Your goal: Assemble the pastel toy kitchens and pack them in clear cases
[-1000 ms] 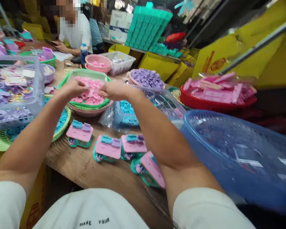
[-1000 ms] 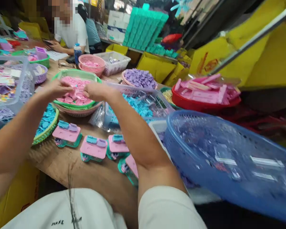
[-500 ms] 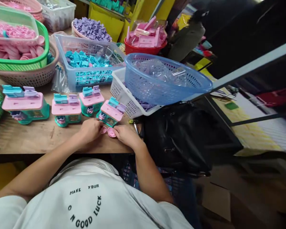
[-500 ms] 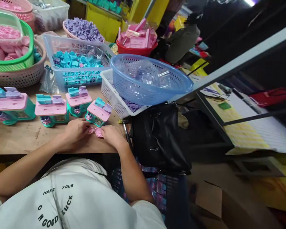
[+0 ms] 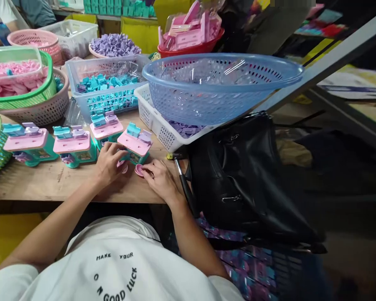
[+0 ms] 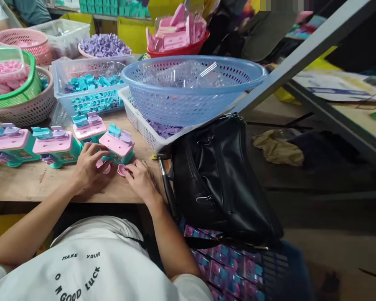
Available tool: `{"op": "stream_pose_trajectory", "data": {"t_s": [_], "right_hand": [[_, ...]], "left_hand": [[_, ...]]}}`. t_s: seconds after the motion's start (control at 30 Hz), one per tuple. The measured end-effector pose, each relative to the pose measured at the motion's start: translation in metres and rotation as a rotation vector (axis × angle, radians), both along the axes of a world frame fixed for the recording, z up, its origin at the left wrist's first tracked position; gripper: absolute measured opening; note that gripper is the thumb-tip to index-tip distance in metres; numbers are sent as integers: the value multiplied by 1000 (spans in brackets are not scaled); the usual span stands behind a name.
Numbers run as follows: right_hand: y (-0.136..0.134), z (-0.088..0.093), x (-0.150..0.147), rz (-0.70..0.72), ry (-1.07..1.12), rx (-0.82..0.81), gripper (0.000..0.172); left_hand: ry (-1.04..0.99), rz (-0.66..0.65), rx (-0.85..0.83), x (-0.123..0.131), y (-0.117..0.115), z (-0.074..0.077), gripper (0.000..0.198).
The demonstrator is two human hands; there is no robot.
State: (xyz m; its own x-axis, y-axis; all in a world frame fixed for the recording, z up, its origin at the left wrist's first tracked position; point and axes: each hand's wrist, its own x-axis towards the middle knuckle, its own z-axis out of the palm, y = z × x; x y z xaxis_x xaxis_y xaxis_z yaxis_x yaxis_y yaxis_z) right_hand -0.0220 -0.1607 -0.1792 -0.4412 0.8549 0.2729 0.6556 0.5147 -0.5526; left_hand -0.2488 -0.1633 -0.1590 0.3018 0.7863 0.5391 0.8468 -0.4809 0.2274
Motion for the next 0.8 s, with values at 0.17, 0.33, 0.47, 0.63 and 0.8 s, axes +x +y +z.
{"op": "stream_pose_trajectory", "data": {"t_s": [0.17,0.33,0.47,0.63,0.8], "right_hand": [[13,8,-2,29,-137,-100,14],[15,12,5,-26,-253,-15,17],[12,12,14,-107,-51,28,14],[1,13,21,-236,208,23,12],[-14,2,19,-199,230,-30,18]], "left_hand": [[85,70,-26,22,24,-5,16],[-111,-43,-96,23,26,3,19],[-194,-6,-118,2,-1,15,17],[-63,-104,-131,6,-19,14,18],[166,12,-350,48,6,5,26]]}}
